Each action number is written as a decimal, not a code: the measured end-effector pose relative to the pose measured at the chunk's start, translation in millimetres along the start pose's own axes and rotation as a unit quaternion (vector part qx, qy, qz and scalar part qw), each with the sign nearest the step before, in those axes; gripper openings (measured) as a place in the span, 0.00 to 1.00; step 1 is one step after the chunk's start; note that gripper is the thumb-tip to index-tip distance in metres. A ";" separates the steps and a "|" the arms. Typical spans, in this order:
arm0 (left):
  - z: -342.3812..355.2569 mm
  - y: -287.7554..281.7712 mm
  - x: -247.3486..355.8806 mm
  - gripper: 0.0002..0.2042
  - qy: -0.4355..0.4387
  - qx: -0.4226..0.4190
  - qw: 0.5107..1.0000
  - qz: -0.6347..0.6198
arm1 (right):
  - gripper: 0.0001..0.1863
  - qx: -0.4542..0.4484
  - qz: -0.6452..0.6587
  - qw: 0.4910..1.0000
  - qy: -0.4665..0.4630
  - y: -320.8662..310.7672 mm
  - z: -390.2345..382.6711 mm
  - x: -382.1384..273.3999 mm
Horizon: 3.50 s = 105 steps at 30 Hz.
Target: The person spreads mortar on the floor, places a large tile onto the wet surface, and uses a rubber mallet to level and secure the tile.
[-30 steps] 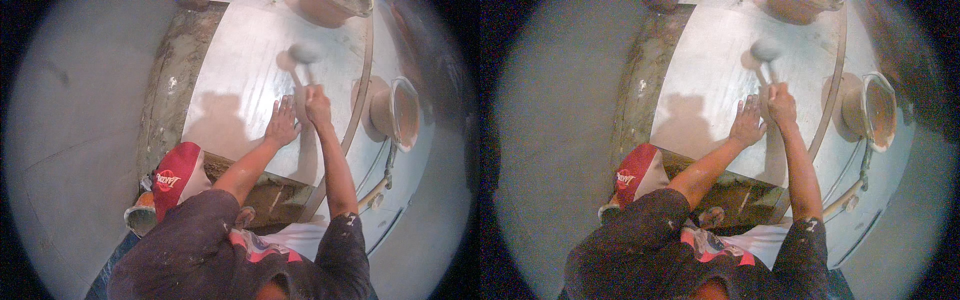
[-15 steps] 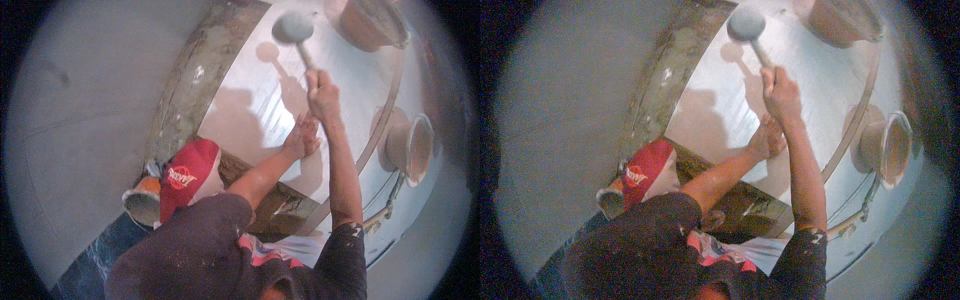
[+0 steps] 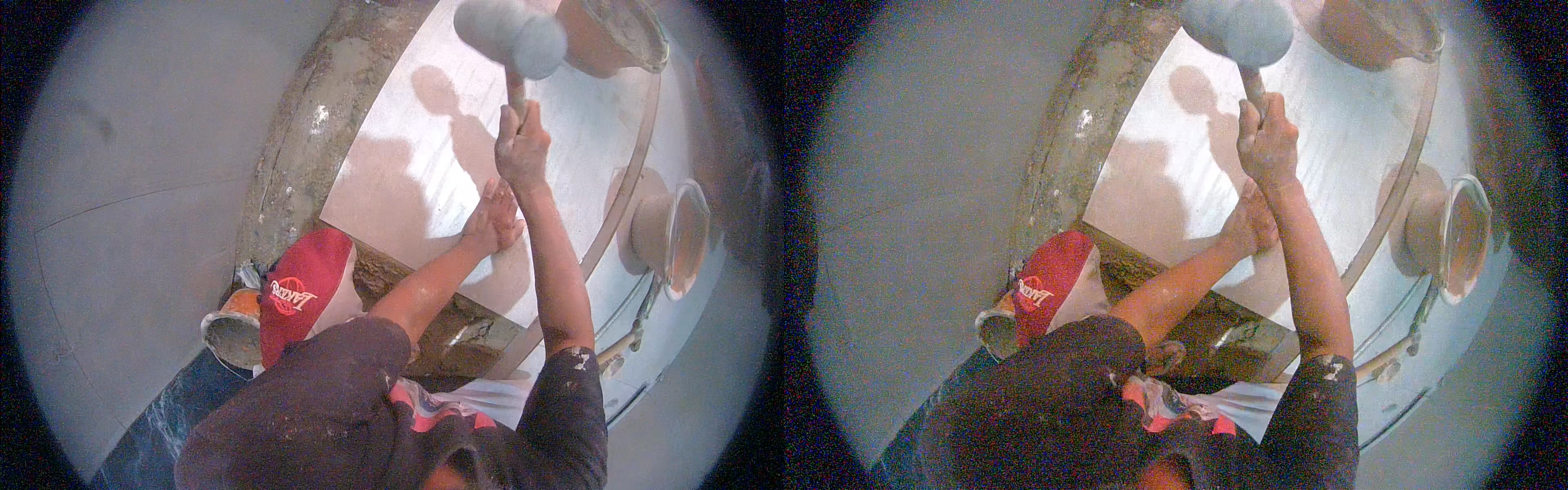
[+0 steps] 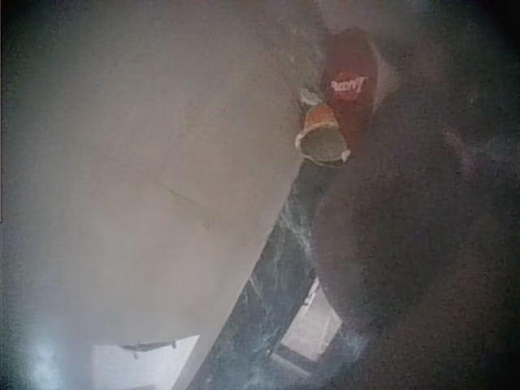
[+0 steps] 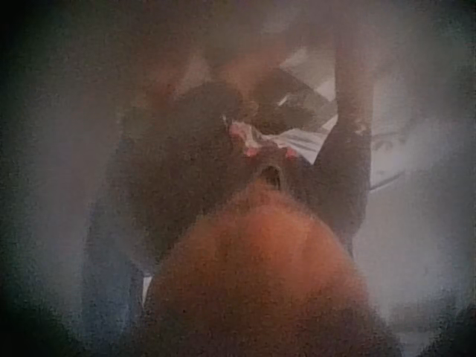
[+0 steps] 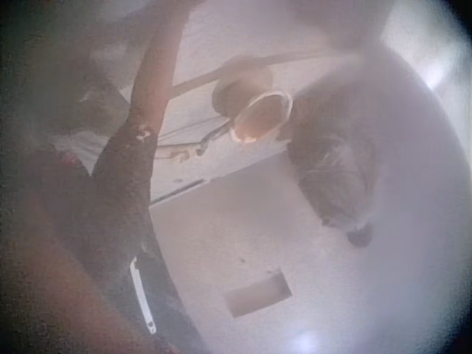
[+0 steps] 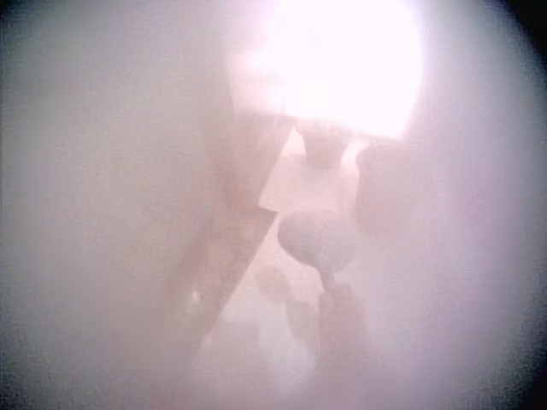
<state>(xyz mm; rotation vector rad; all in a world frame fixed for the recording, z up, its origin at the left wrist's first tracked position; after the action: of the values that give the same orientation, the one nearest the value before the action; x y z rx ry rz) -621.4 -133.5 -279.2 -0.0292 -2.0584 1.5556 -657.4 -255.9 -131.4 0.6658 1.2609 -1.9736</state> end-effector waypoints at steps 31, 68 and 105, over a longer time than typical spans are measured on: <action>3.0 -18.4 5.4 0.40 0.007 0.047 0.996 0.073 | 0.19 0.091 -0.098 0.990 0.041 -50.4 -3.7 52.5; 5.4 -7.7 7.4 0.38 -0.002 0.076 0.994 0.078 | 0.20 0.039 -0.257 0.907 0.332 -164.7 -175.5 89.0; -1.2 -7.1 14.1 0.39 -0.016 0.044 0.997 0.056 | 0.23 0.080 -0.185 0.894 0.399 -236.1 -192.2 23.7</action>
<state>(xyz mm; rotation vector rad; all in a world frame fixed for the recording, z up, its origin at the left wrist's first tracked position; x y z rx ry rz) -630.6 -130.0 -266.8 -0.0892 -2.0419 1.7237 -845.1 -18.2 -92.2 1.5246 1.8106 -2.2029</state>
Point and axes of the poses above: each hand's wrist, its own z-axis towards the middle knuckle, its own y-axis out of the palm, x = y × z, the point moved 2 cm from there along z, towards the middle knuckle, and after that the axes turned 12 degrees about -y, right-handed, at the moved point
